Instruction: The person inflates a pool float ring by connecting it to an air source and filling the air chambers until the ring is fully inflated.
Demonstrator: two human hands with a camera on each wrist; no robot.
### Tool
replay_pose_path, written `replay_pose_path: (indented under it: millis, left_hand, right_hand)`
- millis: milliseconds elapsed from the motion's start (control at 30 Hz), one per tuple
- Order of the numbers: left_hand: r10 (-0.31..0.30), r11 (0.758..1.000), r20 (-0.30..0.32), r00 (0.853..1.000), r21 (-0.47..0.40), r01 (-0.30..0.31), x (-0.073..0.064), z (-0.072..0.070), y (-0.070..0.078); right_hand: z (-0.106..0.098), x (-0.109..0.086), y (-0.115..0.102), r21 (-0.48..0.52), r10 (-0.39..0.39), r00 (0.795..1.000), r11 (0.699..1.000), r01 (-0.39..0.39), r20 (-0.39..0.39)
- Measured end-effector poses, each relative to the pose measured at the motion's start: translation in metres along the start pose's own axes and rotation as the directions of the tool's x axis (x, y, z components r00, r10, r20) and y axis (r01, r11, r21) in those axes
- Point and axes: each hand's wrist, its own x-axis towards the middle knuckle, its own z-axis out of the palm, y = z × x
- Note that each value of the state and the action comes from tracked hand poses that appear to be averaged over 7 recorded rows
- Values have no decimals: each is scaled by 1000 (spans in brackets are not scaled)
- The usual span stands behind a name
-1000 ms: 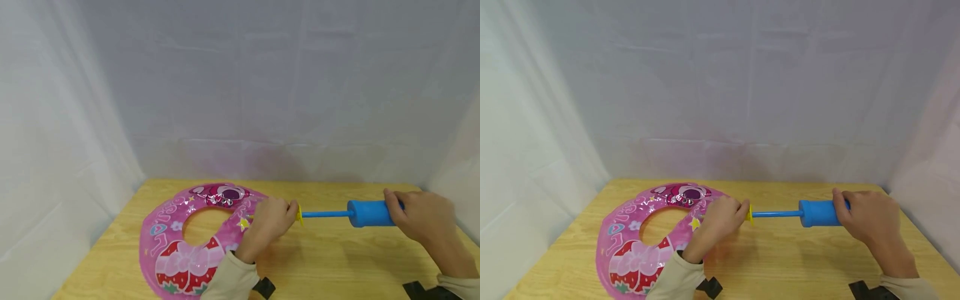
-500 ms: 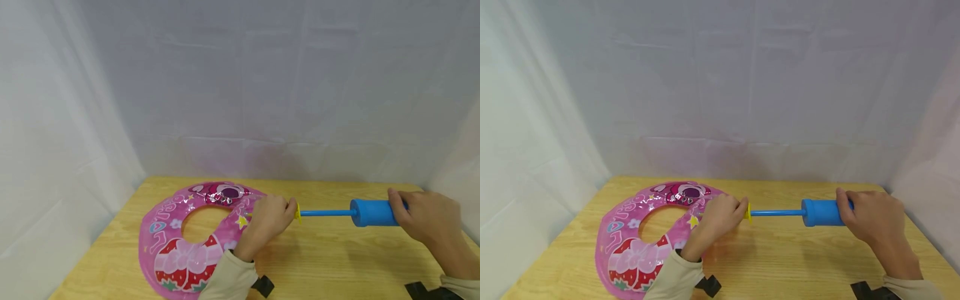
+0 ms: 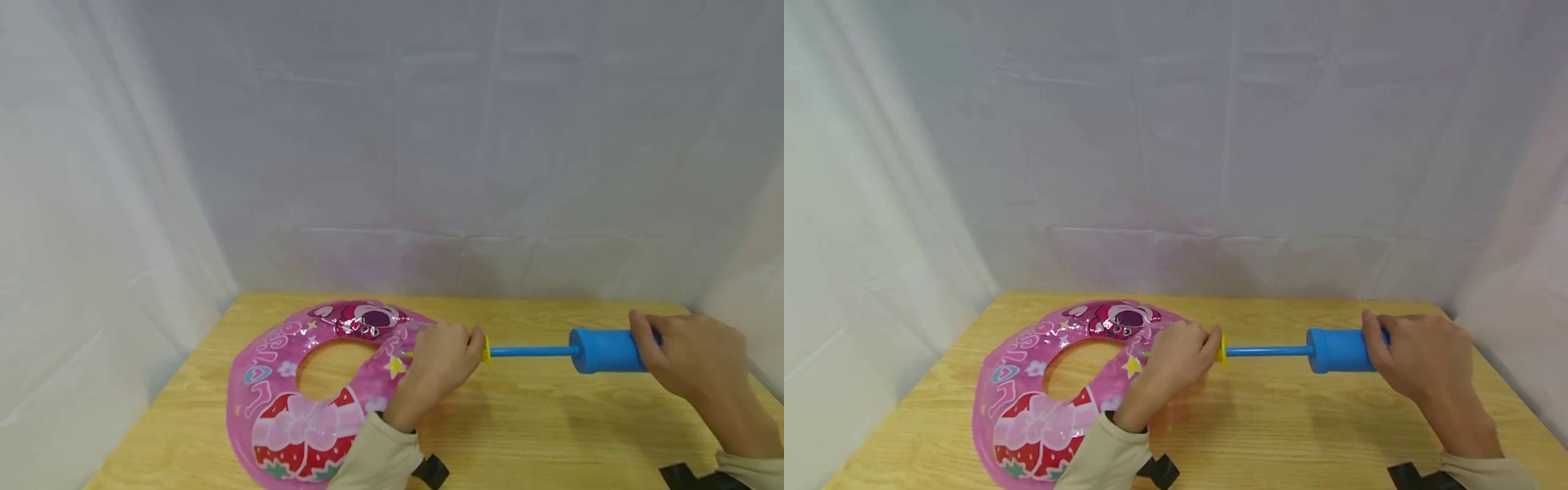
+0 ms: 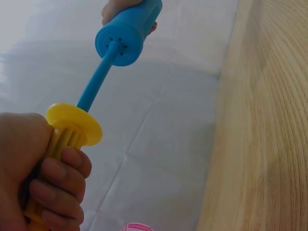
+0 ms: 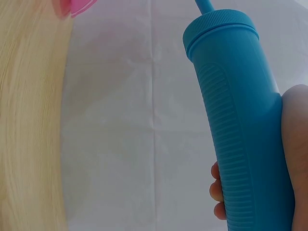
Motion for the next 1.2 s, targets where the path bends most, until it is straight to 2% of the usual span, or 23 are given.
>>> replay_pose_path:
  millis: [267, 500, 767, 967, 1200]
  left_hand:
    - [-10, 997, -5, 1000, 76, 11, 0, 4, 4]
    - [-56, 998, 73, 996, 26, 54, -4, 10, 8]
    - [-43, 998, 68, 997, 46, 40, -2, 5, 11]
    - [-70, 995, 63, 996, 81, 65, 0, 5, 13]
    - [-109, 986, 90, 990, 140, 95, 1, 6, 16]
  right_hand:
    - [5, -1, -4, 10, -9, 999, 1000, 10, -44]
    - [10, -5, -9, 25, -28, 999, 999, 29, -32]
    - [6, -1, -15, 32, -96, 988, 994, 101, -120]
    - [5, 2, -30, 54, -83, 994, 995, 87, -72]
    - [10, 7, -47, 59, -77, 994, 995, 82, -73]
